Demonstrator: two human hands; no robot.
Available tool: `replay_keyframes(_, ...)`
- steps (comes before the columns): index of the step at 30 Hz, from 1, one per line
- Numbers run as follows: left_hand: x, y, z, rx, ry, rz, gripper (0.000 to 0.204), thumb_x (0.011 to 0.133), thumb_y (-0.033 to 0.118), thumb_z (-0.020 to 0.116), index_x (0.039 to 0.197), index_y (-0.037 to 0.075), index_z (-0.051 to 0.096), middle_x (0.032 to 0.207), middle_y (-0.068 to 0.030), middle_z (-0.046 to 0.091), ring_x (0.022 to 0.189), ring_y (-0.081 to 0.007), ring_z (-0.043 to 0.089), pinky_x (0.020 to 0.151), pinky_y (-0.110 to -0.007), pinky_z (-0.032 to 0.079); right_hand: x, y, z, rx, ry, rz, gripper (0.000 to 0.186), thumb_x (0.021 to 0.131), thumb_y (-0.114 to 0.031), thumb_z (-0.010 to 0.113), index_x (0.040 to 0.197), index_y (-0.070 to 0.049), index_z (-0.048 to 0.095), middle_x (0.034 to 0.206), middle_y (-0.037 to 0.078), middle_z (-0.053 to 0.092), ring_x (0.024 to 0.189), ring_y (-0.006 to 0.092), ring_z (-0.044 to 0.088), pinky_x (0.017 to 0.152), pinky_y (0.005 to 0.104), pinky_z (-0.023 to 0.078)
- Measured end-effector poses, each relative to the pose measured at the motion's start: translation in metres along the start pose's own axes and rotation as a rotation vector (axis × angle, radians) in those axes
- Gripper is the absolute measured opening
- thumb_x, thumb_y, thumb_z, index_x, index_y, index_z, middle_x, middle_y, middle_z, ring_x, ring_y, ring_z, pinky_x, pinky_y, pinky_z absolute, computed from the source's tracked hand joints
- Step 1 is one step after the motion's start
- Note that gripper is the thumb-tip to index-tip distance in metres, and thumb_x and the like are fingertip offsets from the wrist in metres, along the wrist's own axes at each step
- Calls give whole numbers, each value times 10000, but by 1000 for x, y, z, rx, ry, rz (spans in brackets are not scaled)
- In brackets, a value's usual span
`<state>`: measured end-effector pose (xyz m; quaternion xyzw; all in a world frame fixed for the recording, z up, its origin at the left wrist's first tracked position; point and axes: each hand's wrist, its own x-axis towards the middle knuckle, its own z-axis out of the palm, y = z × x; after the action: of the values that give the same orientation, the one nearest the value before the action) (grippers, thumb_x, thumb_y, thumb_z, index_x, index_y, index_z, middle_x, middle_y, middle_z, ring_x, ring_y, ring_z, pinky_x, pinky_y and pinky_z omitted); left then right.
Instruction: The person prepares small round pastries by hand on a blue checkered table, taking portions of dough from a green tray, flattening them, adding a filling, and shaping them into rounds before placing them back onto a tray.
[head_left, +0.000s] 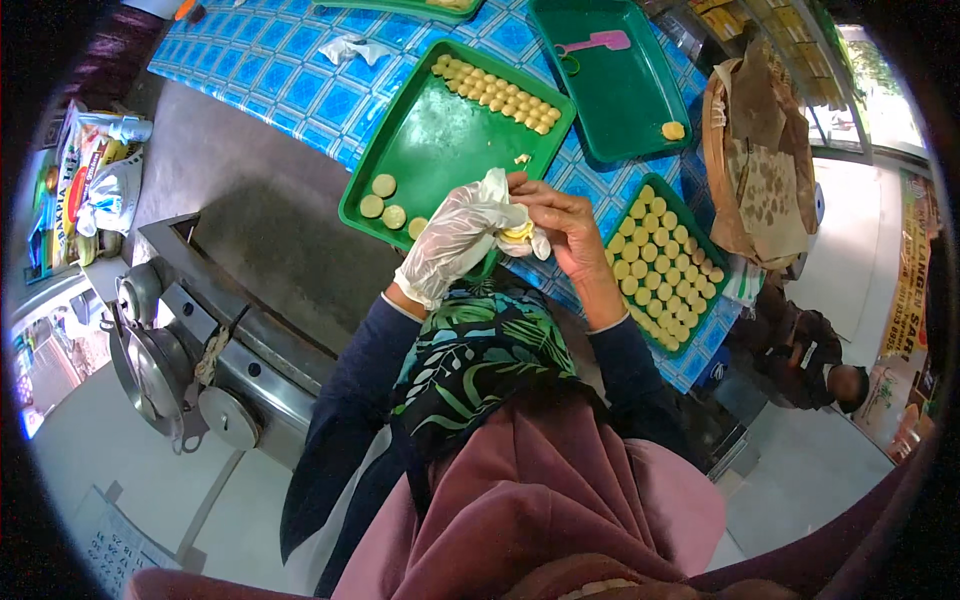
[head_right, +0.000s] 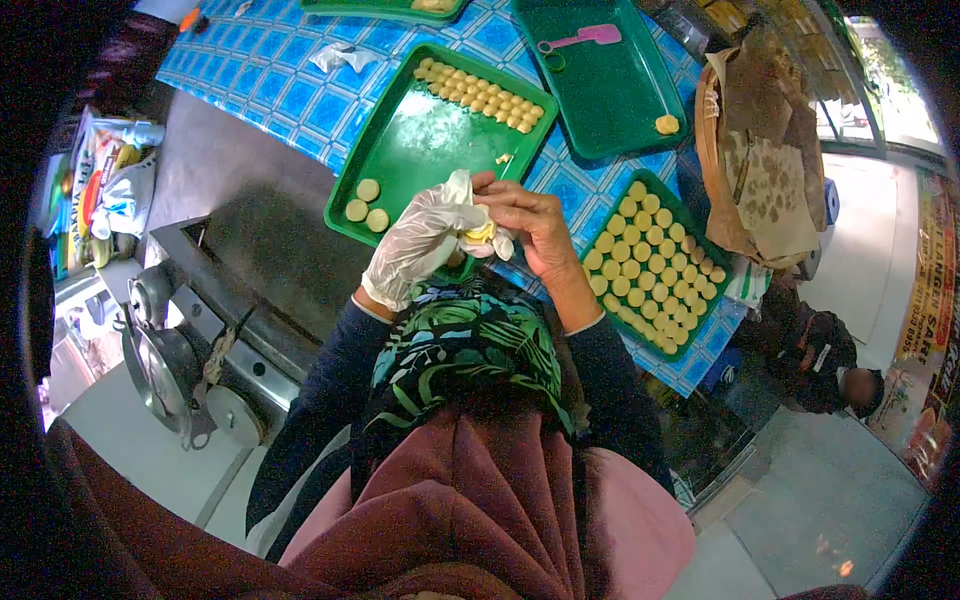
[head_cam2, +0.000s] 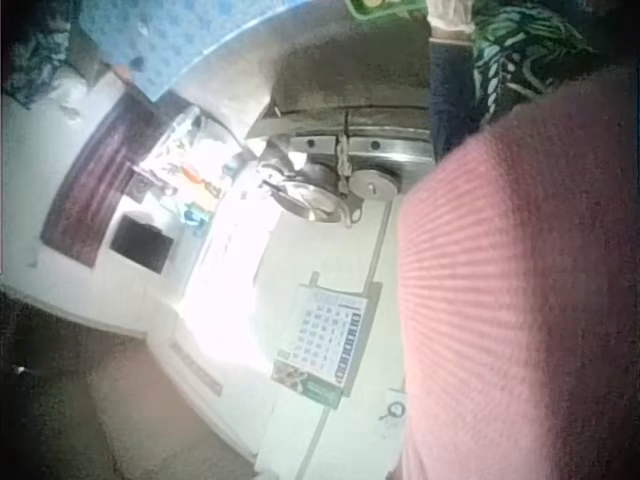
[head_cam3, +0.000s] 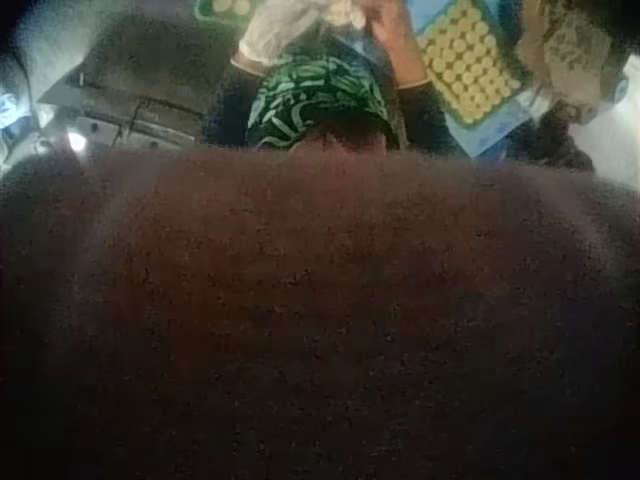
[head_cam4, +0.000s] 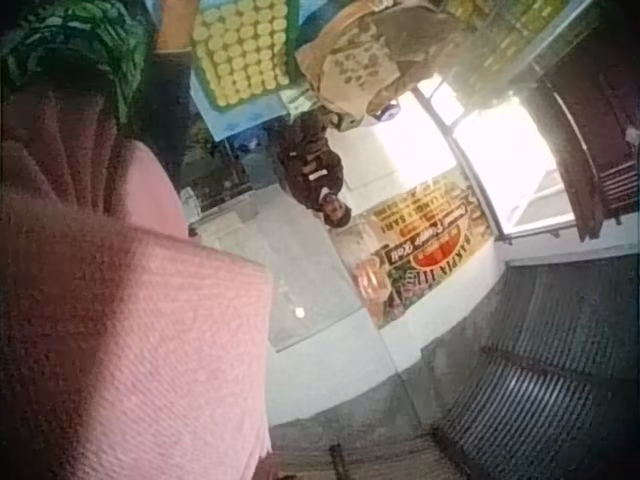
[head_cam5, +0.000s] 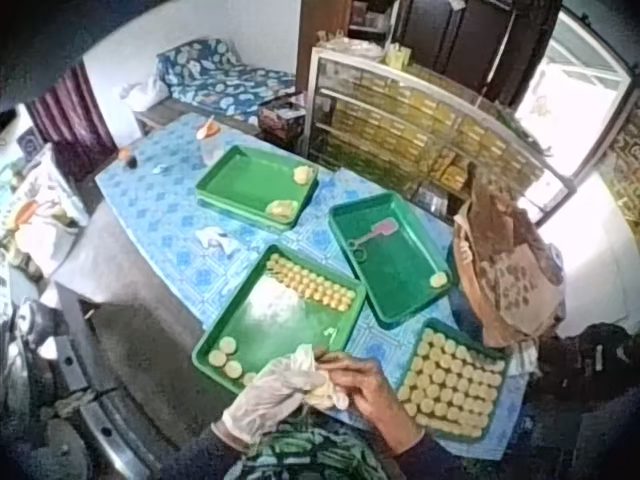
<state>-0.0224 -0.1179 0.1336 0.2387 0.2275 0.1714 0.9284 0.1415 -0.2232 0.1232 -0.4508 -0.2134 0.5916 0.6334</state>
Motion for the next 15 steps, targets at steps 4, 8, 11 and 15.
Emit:
replay_keyframes(4,-1,8,-7,67,-49,-23,566,929,10,651,1450,-65,442,1185,-140,663,917,-167,693,760,-291,587,5,-12,4,-876,-12,-469,221,829,-78,660,1002,-50,794,1163,148,691,1115,276,599,966,376,469)
replay_keyframes(8,-6,3,-2,41,52,-74,479,944,6,629,1398,-66,495,1187,-128,660,916,-156,683,756,-285,584,5,-22,7,-1091,-80,-687,254,830,-92,639,1034,-42,781,1247,160,655,1139,338,574,983,440,453)
replay_keyframes(11,-11,-1,3,401,59,165,391,960,68,642,1316,-70,562,1061,-76,661,922,-127,666,792,-274,559,6,-18,5,-1224,-92,-788,345,849,-133,608,1151,-43,750,1327,163,616,1193,370,536,1036,483,415)
replay_keyframes(15,2,-18,12,-60,102,138,314,978,93,636,1261,-35,593,1104,-48,641,951,-127,655,832,-295,558,7,13,2,-859,33,-558,436,873,-191,584,1261,-32,702,1380,161,596,1277,322,487,1129,450,329)
